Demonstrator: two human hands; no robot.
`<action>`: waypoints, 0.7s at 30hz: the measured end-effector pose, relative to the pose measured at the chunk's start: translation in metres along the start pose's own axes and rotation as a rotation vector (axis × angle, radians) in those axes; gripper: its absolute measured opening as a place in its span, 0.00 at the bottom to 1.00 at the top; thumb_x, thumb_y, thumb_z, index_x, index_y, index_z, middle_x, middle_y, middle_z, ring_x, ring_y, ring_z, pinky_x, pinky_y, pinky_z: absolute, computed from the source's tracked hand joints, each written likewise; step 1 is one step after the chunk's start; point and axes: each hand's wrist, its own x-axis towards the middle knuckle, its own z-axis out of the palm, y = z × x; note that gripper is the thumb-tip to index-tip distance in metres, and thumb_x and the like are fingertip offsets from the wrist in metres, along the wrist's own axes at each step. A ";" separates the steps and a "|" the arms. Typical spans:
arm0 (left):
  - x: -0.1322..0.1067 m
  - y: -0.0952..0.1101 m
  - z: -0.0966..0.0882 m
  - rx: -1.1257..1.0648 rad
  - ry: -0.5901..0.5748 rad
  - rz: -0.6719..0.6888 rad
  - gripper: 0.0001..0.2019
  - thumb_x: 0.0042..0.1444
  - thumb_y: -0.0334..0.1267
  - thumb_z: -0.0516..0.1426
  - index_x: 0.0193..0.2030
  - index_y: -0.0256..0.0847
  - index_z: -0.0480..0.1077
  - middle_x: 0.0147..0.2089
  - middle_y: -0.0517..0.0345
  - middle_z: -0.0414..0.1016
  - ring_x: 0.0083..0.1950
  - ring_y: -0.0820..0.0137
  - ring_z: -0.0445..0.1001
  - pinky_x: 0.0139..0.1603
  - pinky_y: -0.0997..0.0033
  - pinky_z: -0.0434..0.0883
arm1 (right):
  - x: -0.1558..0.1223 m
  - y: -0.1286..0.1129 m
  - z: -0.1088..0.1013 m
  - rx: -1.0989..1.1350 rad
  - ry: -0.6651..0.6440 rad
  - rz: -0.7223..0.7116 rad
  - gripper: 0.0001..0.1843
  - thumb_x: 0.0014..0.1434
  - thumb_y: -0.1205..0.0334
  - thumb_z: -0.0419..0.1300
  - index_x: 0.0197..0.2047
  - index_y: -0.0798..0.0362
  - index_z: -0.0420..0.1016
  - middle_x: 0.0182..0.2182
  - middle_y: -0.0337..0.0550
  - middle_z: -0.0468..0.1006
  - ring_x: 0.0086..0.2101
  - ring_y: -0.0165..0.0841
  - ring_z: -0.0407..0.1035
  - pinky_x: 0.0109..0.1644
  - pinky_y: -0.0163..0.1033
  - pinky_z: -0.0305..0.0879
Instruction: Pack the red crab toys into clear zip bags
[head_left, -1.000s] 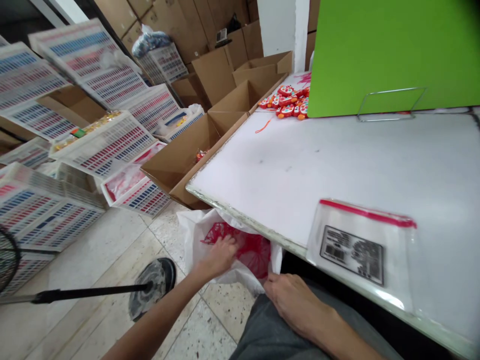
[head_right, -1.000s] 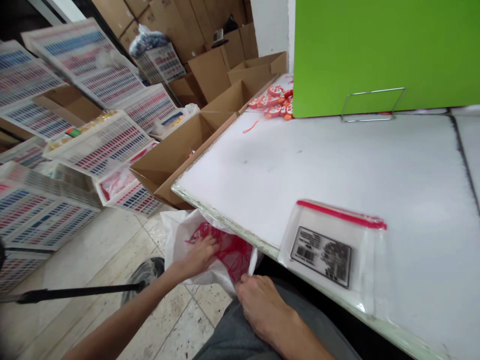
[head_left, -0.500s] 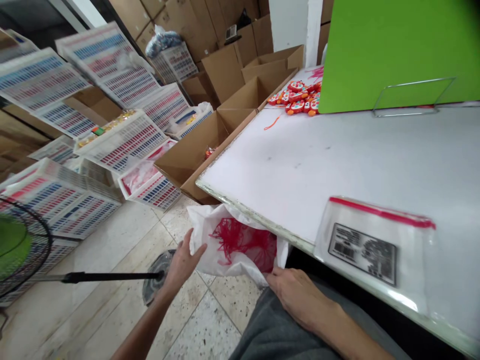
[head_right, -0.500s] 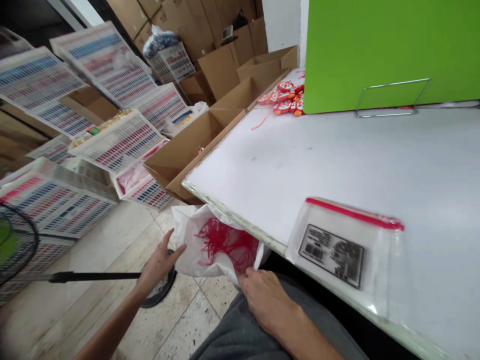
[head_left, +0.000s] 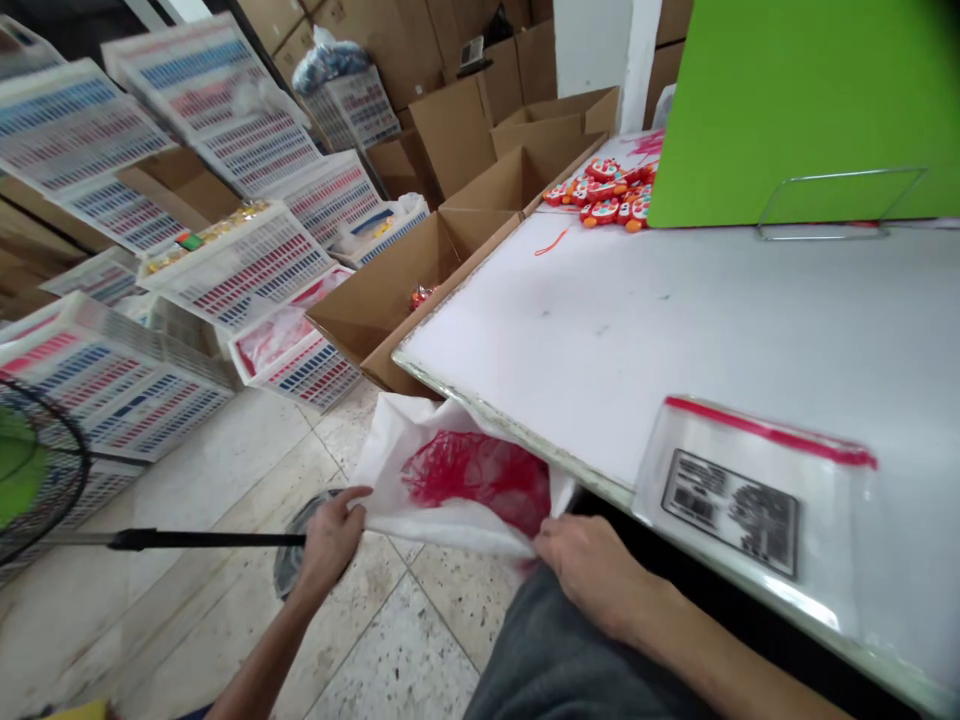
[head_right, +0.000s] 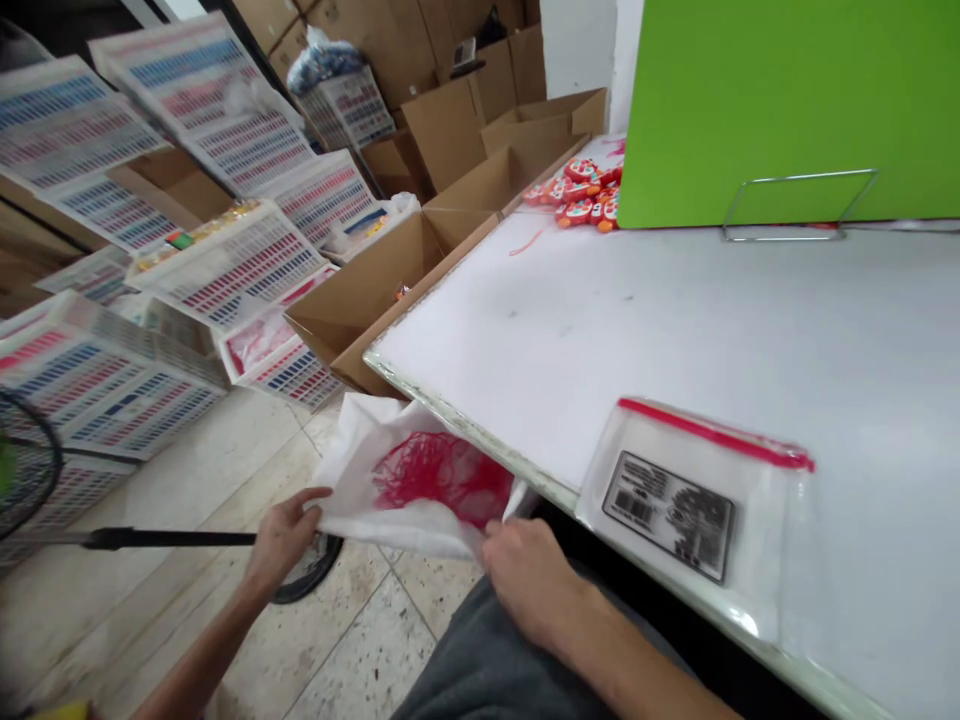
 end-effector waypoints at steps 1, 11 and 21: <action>0.001 -0.001 0.000 0.020 -0.022 0.013 0.18 0.48 0.34 0.47 0.42 0.38 0.72 0.19 0.62 0.67 0.23 0.69 0.70 0.27 0.75 0.64 | 0.001 -0.001 0.000 0.007 -0.017 -0.018 0.12 0.58 0.69 0.50 0.29 0.53 0.73 0.30 0.41 0.77 0.31 0.33 0.70 0.30 0.35 0.54; 0.004 0.026 -0.026 0.249 0.022 0.179 0.19 0.50 0.38 0.48 0.46 0.36 0.69 0.46 0.44 0.72 0.50 0.53 0.67 0.49 0.61 0.62 | 0.002 -0.003 0.002 0.041 -0.068 0.006 0.12 0.58 0.69 0.49 0.31 0.53 0.73 0.31 0.42 0.77 0.32 0.33 0.71 0.31 0.34 0.56; 0.021 0.089 -0.008 0.201 -0.430 0.423 0.08 0.46 0.41 0.57 0.29 0.39 0.72 0.30 0.56 0.74 0.35 0.64 0.72 0.35 0.72 0.65 | -0.008 -0.017 0.016 0.021 -0.078 -0.048 0.12 0.57 0.73 0.49 0.33 0.55 0.74 0.33 0.47 0.77 0.36 0.37 0.71 0.35 0.37 0.60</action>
